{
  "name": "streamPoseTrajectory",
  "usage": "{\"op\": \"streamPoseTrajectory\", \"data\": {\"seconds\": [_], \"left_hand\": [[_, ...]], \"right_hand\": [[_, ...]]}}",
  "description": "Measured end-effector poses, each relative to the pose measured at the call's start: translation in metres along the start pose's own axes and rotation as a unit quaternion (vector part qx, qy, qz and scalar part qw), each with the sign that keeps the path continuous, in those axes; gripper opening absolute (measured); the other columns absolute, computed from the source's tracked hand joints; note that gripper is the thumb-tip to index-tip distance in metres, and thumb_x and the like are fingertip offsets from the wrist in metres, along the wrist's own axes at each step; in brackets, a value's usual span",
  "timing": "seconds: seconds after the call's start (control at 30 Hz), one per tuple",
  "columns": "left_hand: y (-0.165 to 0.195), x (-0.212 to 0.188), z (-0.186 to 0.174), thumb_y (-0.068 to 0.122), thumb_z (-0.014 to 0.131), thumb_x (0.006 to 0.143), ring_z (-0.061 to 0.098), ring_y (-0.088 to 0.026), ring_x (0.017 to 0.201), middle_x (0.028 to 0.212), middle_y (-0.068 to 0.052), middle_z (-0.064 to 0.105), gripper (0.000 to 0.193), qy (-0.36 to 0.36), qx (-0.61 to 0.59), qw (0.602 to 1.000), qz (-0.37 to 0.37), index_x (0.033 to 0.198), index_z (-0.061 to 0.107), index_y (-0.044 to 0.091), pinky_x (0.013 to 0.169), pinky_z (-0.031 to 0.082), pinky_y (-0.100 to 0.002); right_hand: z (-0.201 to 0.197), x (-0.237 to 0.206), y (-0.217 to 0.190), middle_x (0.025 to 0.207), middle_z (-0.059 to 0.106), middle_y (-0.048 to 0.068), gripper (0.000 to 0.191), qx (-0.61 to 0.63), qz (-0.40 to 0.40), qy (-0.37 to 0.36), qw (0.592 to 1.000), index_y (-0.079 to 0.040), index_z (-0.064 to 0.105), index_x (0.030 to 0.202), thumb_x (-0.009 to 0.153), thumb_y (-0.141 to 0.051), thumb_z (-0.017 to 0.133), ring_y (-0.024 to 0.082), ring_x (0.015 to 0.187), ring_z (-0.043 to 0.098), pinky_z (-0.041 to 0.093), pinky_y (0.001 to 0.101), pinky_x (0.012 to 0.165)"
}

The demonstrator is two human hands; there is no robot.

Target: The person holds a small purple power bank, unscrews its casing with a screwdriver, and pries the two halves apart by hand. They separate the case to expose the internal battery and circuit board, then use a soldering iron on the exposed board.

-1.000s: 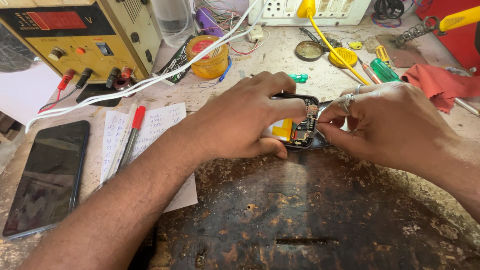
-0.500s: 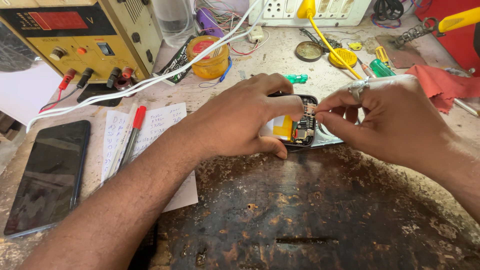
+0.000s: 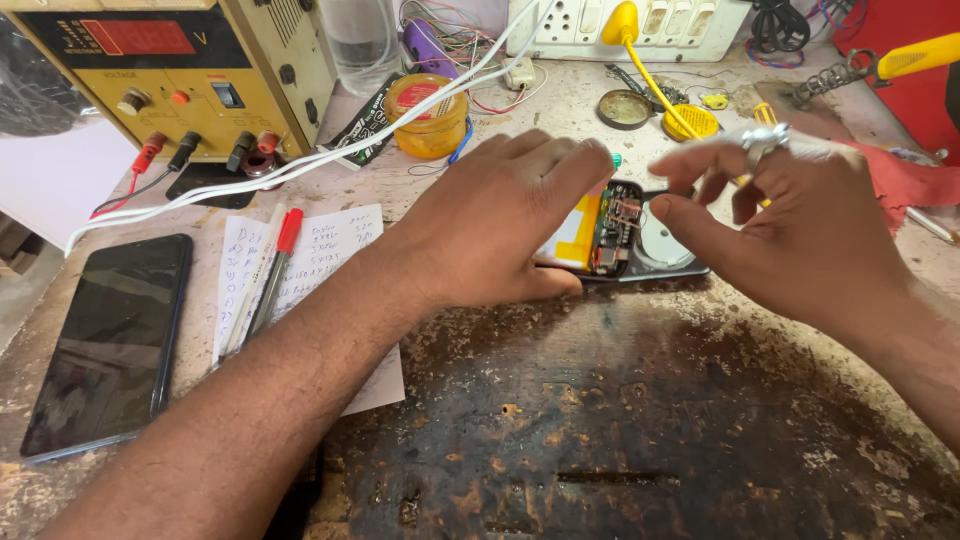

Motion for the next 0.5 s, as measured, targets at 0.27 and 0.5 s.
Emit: {"op": "streamPoseTrajectory", "data": {"seconds": [0.27,0.5], "left_hand": [[0.032,-0.015,-0.022,0.028,0.087,0.079,0.058,-0.023,0.124,0.131,-0.005,0.06,0.068,0.137,0.216,0.959,0.126,0.135,0.053,0.012,0.1,0.047,-0.043],[0.074,-0.029,-0.04,0.021,0.067,0.107,0.051,-0.016,0.127,0.135,0.001,0.055,0.043,0.278,0.472,0.807,0.22,0.144,0.047,0.015,0.099,0.043,-0.035]], "right_hand": [[0.022,-0.005,0.027,0.064,0.068,0.009,0.079,-0.143,0.148,-0.177,0.962,-0.037,0.052,0.155,0.084,-0.05,0.084,0.016,0.056,0.072,0.054,0.0313,0.06],[-0.045,-0.029,-0.049,0.11,0.073,0.015,0.042,-0.071,-0.211,0.162,0.961,-0.003,0.059,0.133,0.097,-0.012,0.078,0.018,0.082,0.071,0.054,0.0302,0.07]]}}
Point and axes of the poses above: each hand's wrist, its own x-axis towards the middle knuckle, its own z-axis out of the palm, y = z × x, the point moved 10 cm from there along x, towards the middle knuckle
